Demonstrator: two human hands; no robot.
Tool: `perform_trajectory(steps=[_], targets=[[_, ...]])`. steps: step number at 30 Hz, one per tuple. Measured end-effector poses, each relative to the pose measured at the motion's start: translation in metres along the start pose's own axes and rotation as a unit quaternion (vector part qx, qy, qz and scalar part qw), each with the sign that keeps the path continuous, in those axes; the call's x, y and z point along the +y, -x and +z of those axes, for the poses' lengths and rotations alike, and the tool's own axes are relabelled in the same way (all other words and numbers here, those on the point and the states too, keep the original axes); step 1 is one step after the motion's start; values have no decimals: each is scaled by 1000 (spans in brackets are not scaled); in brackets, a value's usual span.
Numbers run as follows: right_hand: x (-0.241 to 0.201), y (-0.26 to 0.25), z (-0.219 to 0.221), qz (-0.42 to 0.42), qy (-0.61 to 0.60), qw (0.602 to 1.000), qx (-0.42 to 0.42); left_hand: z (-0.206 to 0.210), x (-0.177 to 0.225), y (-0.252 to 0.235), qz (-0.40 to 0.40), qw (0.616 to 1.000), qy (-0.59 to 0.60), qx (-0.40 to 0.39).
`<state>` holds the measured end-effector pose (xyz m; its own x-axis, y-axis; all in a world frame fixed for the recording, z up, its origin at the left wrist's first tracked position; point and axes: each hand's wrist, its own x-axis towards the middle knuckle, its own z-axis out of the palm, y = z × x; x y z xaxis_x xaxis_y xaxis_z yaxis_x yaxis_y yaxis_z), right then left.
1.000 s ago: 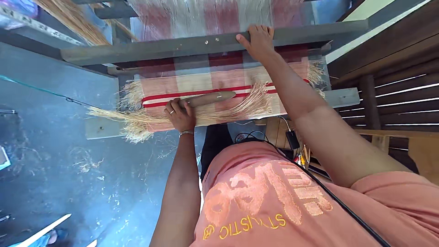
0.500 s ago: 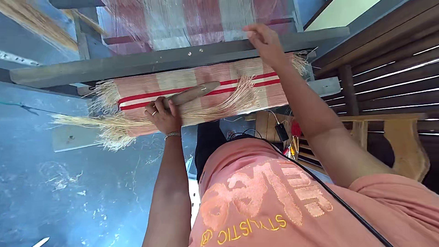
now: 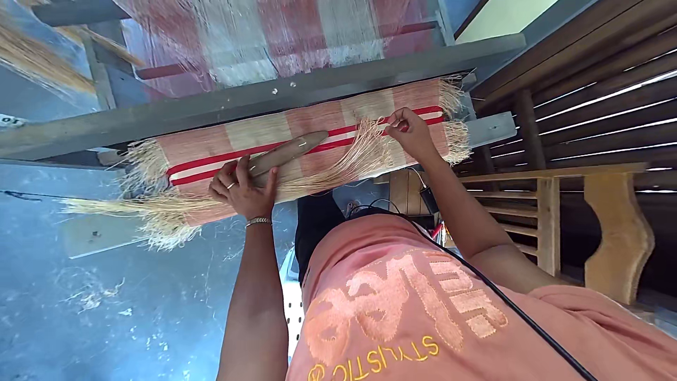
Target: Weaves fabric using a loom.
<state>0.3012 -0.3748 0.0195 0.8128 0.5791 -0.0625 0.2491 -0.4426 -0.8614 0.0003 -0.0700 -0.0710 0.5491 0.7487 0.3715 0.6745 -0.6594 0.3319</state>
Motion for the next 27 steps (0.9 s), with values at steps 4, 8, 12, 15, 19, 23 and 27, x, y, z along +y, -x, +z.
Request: perform_trajectory(steps=[4, 8, 12, 15, 19, 23, 27], targets=[[6, 2, 9, -4, 19, 1000, -23, 1, -3, 0, 2, 1000, 2, -7], [2, 2, 13, 32, -12, 999, 3, -1, -2, 0, 2, 1000, 6, -15], [9, -3, -7, 46, -10, 999, 12, 0, -4, -1, -2, 1000, 14, -22], [16, -6, -34, 60, -10, 998, 30, 1, -3, -1, -9, 1000, 15, -23], [21, -8, -78, 153, -102, 980, 72, -2, 1, -1, -27, 999, 8, -40], [58, -1, -207, 215, -161, 943, 195, -3, 3, -3, -35, 998, 12, -45], [9, 52, -356, 191, -265, 792, 517, -1, 2, -2, -34, 999, 7, -40]])
